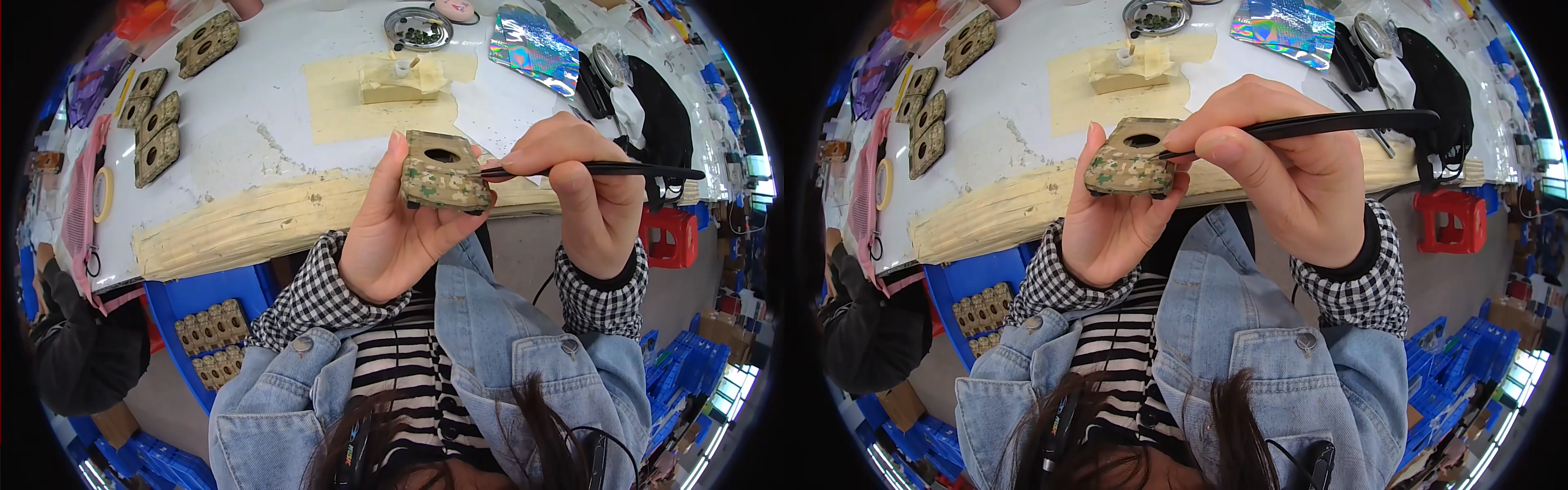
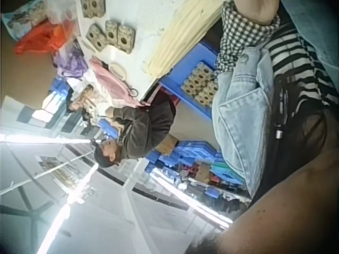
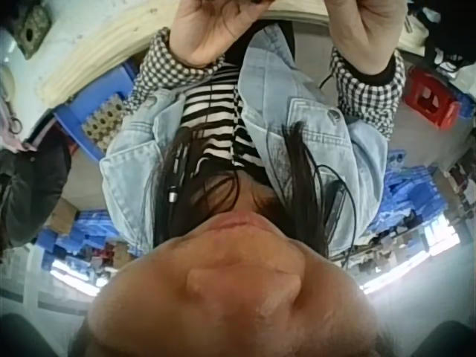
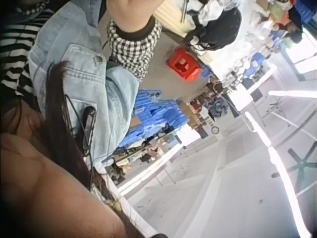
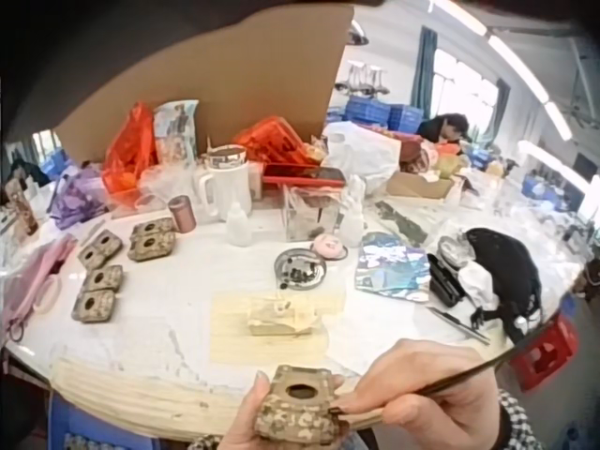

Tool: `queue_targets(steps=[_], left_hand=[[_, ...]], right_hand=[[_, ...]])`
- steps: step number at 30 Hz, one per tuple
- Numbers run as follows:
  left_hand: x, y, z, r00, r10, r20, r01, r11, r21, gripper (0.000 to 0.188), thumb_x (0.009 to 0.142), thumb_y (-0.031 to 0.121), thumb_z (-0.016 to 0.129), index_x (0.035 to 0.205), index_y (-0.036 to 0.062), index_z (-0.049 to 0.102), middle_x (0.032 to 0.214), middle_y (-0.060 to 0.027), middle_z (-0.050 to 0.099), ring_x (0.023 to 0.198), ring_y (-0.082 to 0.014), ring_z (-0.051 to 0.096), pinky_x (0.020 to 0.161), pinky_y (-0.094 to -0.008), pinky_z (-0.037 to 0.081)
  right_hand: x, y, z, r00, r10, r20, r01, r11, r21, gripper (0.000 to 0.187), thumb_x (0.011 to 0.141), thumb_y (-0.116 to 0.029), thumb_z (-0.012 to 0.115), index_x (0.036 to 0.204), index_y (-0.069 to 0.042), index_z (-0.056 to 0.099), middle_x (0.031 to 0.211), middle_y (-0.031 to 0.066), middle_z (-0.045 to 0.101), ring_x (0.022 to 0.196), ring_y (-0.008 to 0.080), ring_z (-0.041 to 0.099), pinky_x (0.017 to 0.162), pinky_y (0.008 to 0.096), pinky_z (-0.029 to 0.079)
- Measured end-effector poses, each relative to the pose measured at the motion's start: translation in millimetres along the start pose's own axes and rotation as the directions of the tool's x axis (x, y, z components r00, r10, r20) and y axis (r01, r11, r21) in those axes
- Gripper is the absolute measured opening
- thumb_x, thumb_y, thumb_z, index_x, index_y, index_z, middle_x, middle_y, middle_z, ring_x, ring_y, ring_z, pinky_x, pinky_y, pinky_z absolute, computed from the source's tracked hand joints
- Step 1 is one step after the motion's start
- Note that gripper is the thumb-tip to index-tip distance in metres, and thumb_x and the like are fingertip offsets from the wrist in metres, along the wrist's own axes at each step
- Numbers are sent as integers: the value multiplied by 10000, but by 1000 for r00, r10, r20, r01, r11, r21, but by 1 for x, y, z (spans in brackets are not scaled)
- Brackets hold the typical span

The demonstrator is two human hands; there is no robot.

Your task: Applying camouflage paint or small details to a toy tank hull using a fine-point tool.

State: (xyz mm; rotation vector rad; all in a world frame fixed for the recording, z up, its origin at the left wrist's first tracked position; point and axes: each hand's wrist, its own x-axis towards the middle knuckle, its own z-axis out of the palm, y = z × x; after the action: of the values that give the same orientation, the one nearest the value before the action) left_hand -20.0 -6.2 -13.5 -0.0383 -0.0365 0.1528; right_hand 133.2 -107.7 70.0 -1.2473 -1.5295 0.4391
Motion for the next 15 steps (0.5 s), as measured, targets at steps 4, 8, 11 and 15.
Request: queue_targets(steps=[4,8,11,15], left_hand=[[0,0,1,1000,5,-8,-5,1000,13,638,926,513,304,1277,-17,359,1218,-210,471,1103,-301,504,917,-357,490],[0,0,0,1000,16,-18,-16,1000,1,638,927,511,304,1281,-17,354,1221,-212,468,1105,-302,502,924,-358,485],[0,-1,0,1000,22,-17,-22,1000,9,636,928,509,304,1283,-17,351,1226,-213,465,1110,-303,498,928,-360,482],[0,0,-3,1000,8,20,-8,1000,1,632,930,504,302,1284,-17,349,1230,-215,462,1116,-305,494,931,-359,479]], right_hand=[[-1,1,1,1000,2,-15,-2,1000,15,170,890,-88,518,896,52,614,856,113,619,791,168,582,724,265,449],[-1,2,1,1000,8,-22,-8,1000,26,175,895,-86,510,903,55,613,860,114,619,793,167,584,729,264,451],[-1,2,1,1000,6,-21,-5,999,31,176,898,-83,506,903,58,611,859,115,618,790,167,586,728,263,453],[-1,3,2,1000,17,-19,-17,999,39,174,898,-80,506,903,59,611,856,117,617,785,168,587,724,262,455]])
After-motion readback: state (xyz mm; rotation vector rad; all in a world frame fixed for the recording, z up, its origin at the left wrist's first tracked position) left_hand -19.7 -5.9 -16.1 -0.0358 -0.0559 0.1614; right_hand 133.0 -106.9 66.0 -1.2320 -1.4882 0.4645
